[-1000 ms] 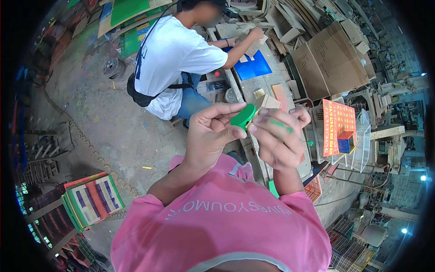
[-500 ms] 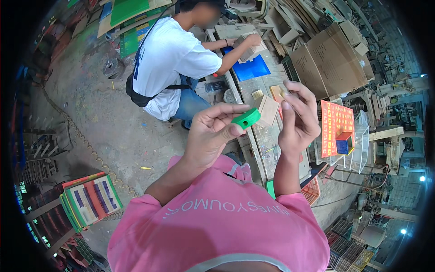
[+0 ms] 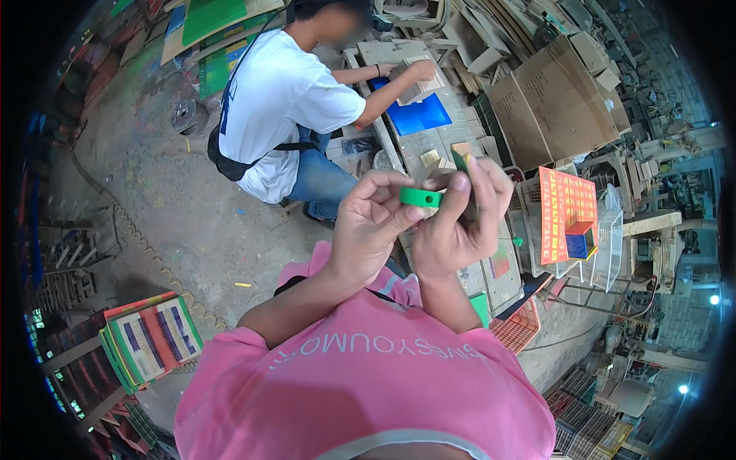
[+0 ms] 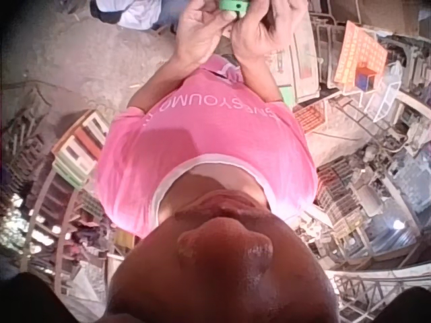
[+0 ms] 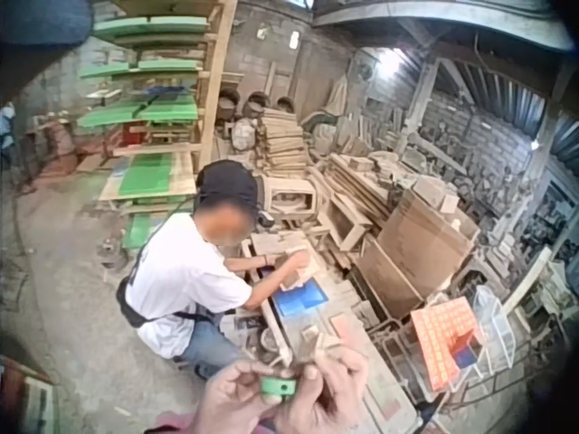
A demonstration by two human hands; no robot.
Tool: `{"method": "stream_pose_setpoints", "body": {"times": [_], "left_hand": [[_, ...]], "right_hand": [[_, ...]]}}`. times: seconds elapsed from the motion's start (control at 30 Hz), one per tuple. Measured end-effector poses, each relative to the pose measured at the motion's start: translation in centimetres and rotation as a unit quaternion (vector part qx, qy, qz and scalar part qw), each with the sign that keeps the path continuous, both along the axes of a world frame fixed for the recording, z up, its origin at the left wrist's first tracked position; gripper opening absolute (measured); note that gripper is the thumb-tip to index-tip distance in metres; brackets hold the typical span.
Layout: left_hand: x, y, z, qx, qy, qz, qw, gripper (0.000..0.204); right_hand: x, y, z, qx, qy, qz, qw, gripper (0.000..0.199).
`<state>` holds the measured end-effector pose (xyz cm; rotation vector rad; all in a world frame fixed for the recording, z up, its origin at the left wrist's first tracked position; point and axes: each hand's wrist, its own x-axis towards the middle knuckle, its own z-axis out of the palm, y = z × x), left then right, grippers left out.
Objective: The person sits on the floor and sands a small green wooden piece using a sanding block. They rotate the object to smooth different edges and surfaces.
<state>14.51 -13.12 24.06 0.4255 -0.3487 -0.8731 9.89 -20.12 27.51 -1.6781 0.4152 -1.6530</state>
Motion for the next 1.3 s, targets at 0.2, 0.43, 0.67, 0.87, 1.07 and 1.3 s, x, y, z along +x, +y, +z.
{"method": "stream_pose_setpoints", "body": {"times": [0.2, 0.43, 0.67, 0.87, 1.07, 1.3], "left_hand": [[0.8, 0.8, 1.2, 0.009, 0.057, -0.009, 0.998, 0.020], [1.3, 2.2, 2.4, 0.054, 0.084, -0.099, 0.990, 0.024], [0.9, 2.8, 3.6, 0.091, 0.062, -0.097, 0.989, 0.021], [0.9, 3.2, 3.5, 0.084, 0.032, -0.119, 0.989, 0.021], [0.8, 3.2, 3.4, 0.084, 0.049, -0.123, 0.988, 0.021], [0.6, 2.7, 3.4, 0.097, 0.067, -0.110, 0.987, 0.022]], "right_hand": [[-1.8, 0.2, -0.2, -0.071, 0.079, 0.052, 0.993, 0.019], [-3.5, -3.3, 2.3, -0.347, 0.177, 0.200, 0.899, 0.023], [-3.6, -5.4, 3.3, -0.433, 0.228, 0.205, 0.848, 0.031], [-3.5, -5.0, 3.2, -0.422, 0.199, 0.190, 0.864, 0.030], [-4.7, -4.0, 3.5, -0.445, 0.216, 0.221, 0.840, 0.031], [-5.2, -3.9, 3.4, -0.478, 0.207, 0.215, 0.826, 0.029]]}}
